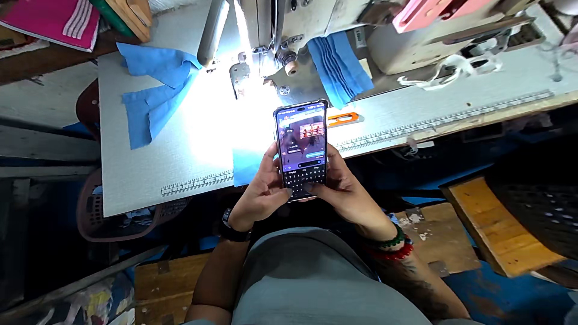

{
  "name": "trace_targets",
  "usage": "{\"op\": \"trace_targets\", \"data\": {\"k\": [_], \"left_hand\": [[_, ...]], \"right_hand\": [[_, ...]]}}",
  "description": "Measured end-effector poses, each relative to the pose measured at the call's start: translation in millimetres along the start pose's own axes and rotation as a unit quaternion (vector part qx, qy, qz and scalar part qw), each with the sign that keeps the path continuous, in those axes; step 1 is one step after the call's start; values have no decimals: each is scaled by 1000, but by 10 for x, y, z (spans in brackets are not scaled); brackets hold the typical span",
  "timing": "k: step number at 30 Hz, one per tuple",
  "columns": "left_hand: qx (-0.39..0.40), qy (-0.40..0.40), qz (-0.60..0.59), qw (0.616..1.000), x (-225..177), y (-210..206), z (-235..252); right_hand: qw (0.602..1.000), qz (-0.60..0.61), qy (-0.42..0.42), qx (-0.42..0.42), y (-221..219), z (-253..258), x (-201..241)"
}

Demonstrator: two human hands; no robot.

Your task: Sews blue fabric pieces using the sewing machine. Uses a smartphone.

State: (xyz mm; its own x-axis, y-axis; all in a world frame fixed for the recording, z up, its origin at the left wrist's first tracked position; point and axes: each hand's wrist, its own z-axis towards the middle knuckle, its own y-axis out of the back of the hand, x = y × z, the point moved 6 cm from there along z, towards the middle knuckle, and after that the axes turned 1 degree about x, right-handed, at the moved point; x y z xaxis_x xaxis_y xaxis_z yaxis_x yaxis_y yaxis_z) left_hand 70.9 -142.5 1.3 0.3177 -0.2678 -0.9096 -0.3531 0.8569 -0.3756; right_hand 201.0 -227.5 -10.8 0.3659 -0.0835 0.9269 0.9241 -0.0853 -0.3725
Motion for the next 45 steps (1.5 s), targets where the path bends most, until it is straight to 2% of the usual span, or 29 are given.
{"op": "trace_targets", "data": {"k": [2, 5, 7, 13, 22, 25, 30, 34, 45], "left_hand": [[0, 1, -5, 1000, 6, 19, -5], [9, -5, -34, 999, 25, 61, -15], [18, -11, -53, 998, 28, 56, -14], [8, -6, -31, 999, 13, 32, -8], [-49, 14, 20, 998, 52, 0, 5], [-43, 9, 31, 999, 62, 3, 6], [-6, 6, -15, 1000, 33, 4, -6], [11, 6, -24, 1000, 30, 32, -16], [7, 6, -12, 1000, 22, 39, -13]], "right_hand": [[1000, 6, -1, 9, 10, 1, -8], [994, 82, -19, 66, 32, -23, -2], [991, 111, -32, 74, 28, -28, 12], [994, 96, -38, 40, 26, -26, 6], [997, 33, -9, 71, 10, -27, -9], [998, 9, -11, 56, 6, -31, -2], [997, 52, -20, 59, 40, -31, -30], [997, 36, -14, 65, 17, -27, -11], [996, 44, -10, 77, 13, -40, -8]]}}
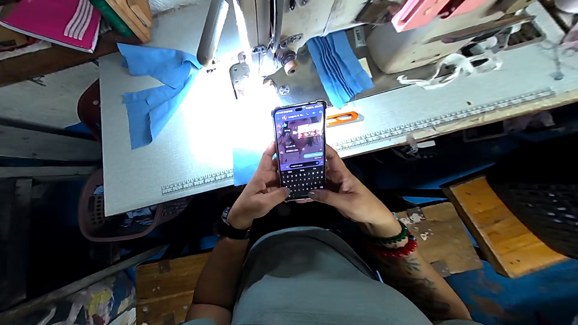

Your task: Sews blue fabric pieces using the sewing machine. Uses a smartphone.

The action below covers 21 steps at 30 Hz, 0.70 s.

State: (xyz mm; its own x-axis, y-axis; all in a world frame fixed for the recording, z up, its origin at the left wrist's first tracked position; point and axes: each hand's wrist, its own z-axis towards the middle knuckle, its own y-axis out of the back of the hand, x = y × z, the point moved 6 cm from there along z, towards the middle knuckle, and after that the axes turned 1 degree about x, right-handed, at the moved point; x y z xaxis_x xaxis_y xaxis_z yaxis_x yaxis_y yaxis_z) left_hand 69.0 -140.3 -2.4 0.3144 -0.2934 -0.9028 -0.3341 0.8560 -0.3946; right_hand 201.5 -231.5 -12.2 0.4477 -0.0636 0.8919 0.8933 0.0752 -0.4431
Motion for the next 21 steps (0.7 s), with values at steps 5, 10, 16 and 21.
{"op": "trace_targets", "data": {"k": [5, 10, 16, 21], "left_hand": [[8, -1, -13, 1000, -8, -16, 3], [-15, 7, 10, 1000, 5, 15, 1], [-6, 4, 5, 1000, 3, 23, -1], [-5, 4, -2, 1000, 0, 29, -7]], "right_hand": [[999, -14, -2, -32, 18, 21, -18], [1000, 3, -3, -7, 15, 16, -12], [1000, -9, -9, -12, 14, 20, -10], [1000, 25, -6, 9, 18, 4, -3]]}}
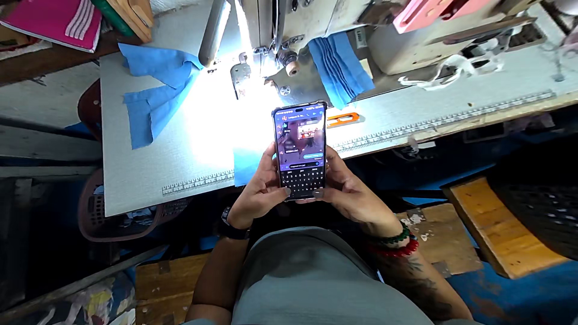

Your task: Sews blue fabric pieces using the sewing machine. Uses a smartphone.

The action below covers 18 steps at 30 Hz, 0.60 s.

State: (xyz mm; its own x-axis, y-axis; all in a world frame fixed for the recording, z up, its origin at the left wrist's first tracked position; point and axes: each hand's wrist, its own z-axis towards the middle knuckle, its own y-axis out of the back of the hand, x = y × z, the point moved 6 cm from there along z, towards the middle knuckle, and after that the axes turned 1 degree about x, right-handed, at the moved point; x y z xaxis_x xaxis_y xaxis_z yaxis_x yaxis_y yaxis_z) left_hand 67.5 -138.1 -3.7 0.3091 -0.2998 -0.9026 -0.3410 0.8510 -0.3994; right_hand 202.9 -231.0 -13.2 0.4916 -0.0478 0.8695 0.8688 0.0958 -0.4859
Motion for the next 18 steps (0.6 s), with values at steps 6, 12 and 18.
{"op": "trace_targets", "data": {"k": [6, 12, 18], "left_hand": [[10, -21, -20, 1000, -15, -37, -5], [20, -21, -22, 999, -2, -67, -1], [14, -54, -45, 997, 20, -45, 72]], "right_hand": [[1000, 17, -6, -25, 18, 17, 35], [993, -10, -14, -115, 66, 28, 40], [995, -57, 2, -82, 80, -3, 97]]}}
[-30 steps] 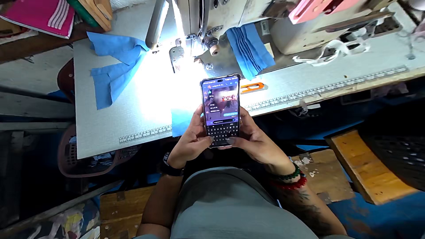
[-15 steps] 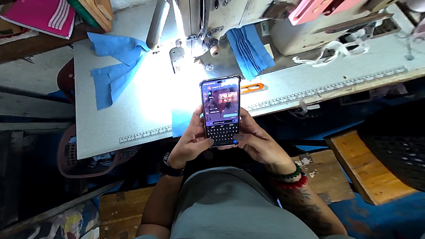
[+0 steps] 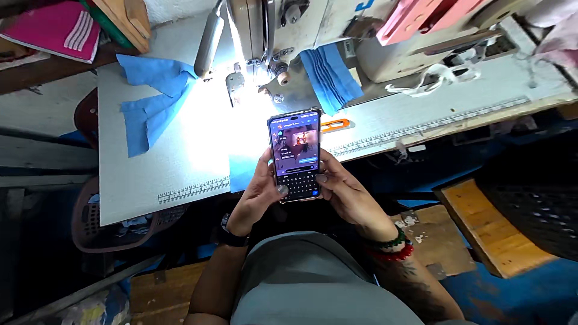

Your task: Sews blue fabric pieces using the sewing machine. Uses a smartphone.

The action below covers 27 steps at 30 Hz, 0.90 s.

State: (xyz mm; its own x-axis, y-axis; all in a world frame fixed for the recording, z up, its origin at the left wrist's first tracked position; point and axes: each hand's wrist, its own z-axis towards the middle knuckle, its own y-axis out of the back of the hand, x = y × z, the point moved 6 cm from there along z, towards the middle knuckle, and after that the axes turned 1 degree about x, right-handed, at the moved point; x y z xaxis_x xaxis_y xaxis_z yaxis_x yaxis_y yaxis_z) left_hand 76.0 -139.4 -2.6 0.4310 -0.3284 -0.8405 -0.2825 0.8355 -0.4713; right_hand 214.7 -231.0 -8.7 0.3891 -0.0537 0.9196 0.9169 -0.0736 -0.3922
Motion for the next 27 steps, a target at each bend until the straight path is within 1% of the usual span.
{"op": "trace_targets", "data": {"k": [2, 4, 5, 6, 9, 11, 13, 14, 16, 18, 19, 21, 23, 25, 27], "left_hand": [[-62, 7, -2, 998, 21, -7, 63], [-147, -2, 10, 989, 27, -56, 153], [-180, -9, 19, 984, 21, -99, 209], [-194, -15, 29, 980, 3, -145, 278], [-171, -39, 58, 983, -118, -285, 561], [-138, -62, 109, 983, -253, -416, 812], [-80, -114, 185, 973, -450, -617, 1112], [-56, -153, 211, 964, -551, -722, 1299], [-22, -220, 223, 949, -717, -899, 1757], [10, -266, 232, 936, -866, -1048, 2199], [18, -284, 233, 930, -920, -1103, 2405], [15, -297, 229, 927, -980, -1178, 2722], [12, -280, 217, 935, -947, -1200, 2924], [16, -268, 208, 941, -849, -1180, 3039], [-1, -256, 215, 943, -733, -1130, 3091]], "right_hand": [[999, -43, 13, -11, 9, -2, 47], [995, -91, 35, -23, 16, 11, 106], [992, -113, 48, -29, 25, 19, 151], [989, -129, 63, -35, 43, 26, 208], [973, -196, 114, -49, 122, 36, 525], [945, -282, 146, -73, 207, 43, 851], [910, -358, 182, -103, 315, 69, 1226], [896, -380, 203, -111, 377, 83, 1412], [876, -397, 247, -115, 502, 110, 1777], [862, -401, 266, -157, 626, 221, 2132], [863, -392, 265, -177, 695, 297, 2279], [864, -366, 275, -207, 882, 509, 2511], [856, -368, 298, -207, 1123, 749, 2647], [856, -377, 291, -202, 1207, 791, 2642], [863, -381, 252, -215, 1163, 649, 2528]]}}
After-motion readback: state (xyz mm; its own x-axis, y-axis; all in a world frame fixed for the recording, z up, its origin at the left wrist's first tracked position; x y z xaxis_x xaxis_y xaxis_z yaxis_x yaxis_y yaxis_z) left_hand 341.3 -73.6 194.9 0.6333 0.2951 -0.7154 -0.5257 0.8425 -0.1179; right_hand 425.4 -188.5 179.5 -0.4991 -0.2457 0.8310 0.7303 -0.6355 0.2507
